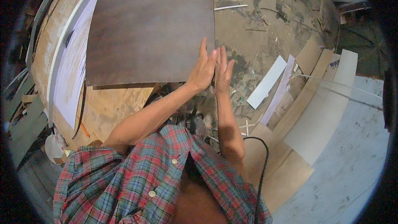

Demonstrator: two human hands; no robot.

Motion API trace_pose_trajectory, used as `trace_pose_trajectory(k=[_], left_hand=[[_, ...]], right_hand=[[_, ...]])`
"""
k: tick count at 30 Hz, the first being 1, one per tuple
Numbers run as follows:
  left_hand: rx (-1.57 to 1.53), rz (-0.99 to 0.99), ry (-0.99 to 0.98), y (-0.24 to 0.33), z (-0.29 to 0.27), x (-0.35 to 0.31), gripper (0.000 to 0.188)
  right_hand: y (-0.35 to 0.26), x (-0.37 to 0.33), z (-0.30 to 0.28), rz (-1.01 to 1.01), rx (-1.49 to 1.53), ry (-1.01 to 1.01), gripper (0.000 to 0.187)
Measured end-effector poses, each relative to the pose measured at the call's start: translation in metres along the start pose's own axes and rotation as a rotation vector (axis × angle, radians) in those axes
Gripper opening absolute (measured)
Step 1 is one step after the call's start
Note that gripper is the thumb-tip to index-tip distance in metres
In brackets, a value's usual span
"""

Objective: The person applies a strip of edge banding to the edge of a rectangular wooden board. They align the strip, press it down with their hands, and use a red-handled tool to smooth the surface and ensure adhesion. The person repeats this process on different edges of the board.

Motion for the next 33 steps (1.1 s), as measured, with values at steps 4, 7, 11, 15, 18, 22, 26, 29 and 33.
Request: trace_pose_trajectory(k=[4,7,11,15,18,22,26,29,33], left_hand=[[0.201,-0.009,-0.072,0.003,0.005,-0.037,0.076],[0.104,-0.123,-0.141,0.008,-0.001,-0.069,0.076],[0.115,0.043,-0.119,0.031,-0.005,-0.04,0.075],[0.084,0.125,-0.1,0.013,0.022,-0.025,0.074],[0.166,0.047,-0.161,0.017,0.025,-0.056,0.073],[0.055,-0.023,-0.161,0.019,0.0,-0.08,0.072],[-0.059,0.052,-0.178,0.005,0.019,-0.046,0.076],[0.053,0.137,-0.12,0.007,0.012,-0.024,0.078],[0.266,0.299,-0.082,-0.002,0.002,0.033,0.077]], right_hand=[[0.004,-0.001,-0.004,-0.008,0.026,-0.008,0.08],[0.009,-0.001,-0.011,0.008,0.032,0.015,0.079],[0.01,0.001,-0.012,-0.018,0.055,0.019,0.077],[0.008,0.003,-0.006,0.002,0.06,0.039,0.079],[0.017,0.001,-0.016,-0.025,0.086,0.048,0.078],[0.002,0.003,-0.004,0.004,0.054,0.02,0.078],[0.026,0.007,-0.02,-0.014,0.133,0.035,0.077],[0.007,0.001,-0.007,0.042,0.026,0.022,0.076],[-0.018,0.003,0.01,0.117,-0.14,0.016,0.078]])
Point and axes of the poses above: each hand's wrist, its own x-axis towards the middle knuckle, its own z-axis out of the palm, y = z × x, the point moved 9 cm from there along x, towards the middle knuckle, and after that the axes turned 12 degrees about -x, right-handed, at the moved point
